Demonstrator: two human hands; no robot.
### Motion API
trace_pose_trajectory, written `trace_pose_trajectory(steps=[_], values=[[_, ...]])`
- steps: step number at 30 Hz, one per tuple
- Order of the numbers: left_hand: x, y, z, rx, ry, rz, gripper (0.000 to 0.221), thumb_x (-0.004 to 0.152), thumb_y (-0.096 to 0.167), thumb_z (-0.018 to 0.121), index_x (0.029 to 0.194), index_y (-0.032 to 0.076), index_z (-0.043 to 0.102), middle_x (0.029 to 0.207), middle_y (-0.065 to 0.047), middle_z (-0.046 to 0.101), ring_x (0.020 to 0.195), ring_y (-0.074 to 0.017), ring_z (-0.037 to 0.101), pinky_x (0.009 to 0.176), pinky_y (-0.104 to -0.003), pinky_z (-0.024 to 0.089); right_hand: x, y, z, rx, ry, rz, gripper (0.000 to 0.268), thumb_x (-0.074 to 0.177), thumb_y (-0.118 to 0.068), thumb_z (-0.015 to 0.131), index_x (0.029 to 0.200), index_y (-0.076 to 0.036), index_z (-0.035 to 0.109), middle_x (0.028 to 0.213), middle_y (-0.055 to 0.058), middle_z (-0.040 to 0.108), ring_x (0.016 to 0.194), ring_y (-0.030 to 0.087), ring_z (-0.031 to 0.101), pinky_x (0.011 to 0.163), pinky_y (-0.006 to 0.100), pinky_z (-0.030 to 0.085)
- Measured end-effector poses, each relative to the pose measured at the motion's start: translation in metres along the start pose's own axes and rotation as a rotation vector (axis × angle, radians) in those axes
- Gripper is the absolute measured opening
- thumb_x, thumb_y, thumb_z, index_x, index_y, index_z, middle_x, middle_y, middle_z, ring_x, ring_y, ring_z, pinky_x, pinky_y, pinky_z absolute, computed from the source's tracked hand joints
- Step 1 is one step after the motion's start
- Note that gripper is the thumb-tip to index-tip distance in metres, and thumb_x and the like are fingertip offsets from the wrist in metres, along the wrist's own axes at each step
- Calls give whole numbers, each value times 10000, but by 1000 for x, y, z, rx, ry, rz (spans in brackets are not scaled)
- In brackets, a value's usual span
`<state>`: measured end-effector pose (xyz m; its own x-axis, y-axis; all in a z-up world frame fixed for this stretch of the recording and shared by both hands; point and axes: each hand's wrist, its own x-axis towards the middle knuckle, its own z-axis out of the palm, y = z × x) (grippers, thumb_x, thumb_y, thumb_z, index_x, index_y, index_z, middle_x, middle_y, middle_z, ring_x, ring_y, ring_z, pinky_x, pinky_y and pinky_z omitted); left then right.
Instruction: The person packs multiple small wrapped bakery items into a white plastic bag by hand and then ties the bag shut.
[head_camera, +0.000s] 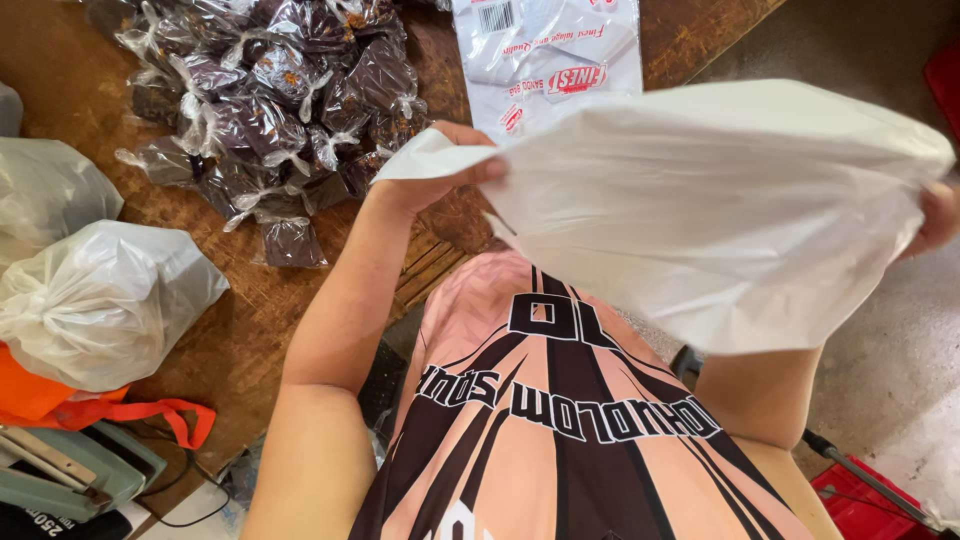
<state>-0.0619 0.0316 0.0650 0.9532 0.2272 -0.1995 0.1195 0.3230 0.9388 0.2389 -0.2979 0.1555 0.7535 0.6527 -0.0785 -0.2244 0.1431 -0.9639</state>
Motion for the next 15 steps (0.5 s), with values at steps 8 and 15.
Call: trace_pose_trajectory(steps=[8,15], values=[[-5,-47,21,-112,316,-360,470,693,205,926,1071,-11,749,911,-79,790,745,-150,744,688,-294,599,34,79,-23,-1299,80,-81,402,905,-152,825,1230,12,656,1140,148,681,976,227,651,809,367,516],[39,-109,43,-227,371,-361,461,814,243,874,1105,-83,730,935,-115,770,747,-187,713,636,-316,565,-3,95,58,-614,-173,224,211,1040,-224,698,1094,-27,753,1008,70,738,967,146,690,901,309,567]])
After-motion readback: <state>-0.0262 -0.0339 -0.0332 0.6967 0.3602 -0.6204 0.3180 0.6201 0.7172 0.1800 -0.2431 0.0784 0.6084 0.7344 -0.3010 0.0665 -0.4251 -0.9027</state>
